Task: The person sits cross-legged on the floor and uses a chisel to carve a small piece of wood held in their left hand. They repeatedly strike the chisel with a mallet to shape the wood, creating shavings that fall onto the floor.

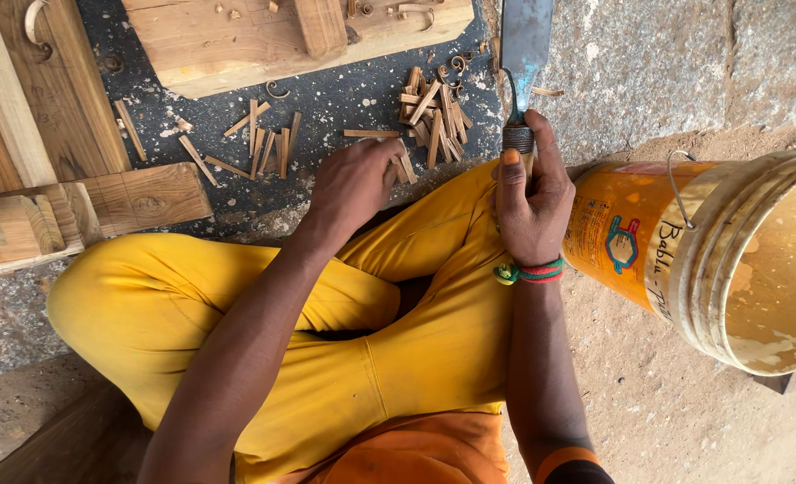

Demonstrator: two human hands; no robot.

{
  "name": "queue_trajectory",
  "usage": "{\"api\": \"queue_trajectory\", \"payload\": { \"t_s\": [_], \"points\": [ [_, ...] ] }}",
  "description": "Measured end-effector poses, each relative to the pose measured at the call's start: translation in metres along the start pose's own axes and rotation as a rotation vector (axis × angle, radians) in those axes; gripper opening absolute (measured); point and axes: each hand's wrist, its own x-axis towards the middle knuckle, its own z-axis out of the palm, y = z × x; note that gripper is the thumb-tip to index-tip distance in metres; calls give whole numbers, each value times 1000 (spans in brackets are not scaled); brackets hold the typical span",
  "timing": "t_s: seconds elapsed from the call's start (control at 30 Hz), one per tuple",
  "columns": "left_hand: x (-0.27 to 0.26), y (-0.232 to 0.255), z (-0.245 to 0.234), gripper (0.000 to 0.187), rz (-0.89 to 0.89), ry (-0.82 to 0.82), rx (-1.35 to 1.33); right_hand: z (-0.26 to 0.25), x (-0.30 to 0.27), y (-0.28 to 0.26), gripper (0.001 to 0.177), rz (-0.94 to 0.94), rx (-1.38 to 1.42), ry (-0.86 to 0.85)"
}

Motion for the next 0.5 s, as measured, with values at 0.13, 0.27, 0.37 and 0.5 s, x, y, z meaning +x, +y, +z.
{"api": "queue_trajectory", "payload": {
  "t_s": [0.13, 0.27, 0.37, 0.5],
  "points": [
    [9, -1, 16, 45, 139, -1, 184, 0, -1, 0, 47, -7, -1, -6],
    [15, -5, 28, 40, 180, 18, 331, -1, 0, 0, 47, 3, -32, -3],
    [18, -12, 26, 37, 200, 24, 389, 0, 0, -1, 47, -20, -38, -5],
    [17, -21, 24, 39, 273, 121, 424, 0, 0, -4, 47, 16, -1, -3]
  ]
}}
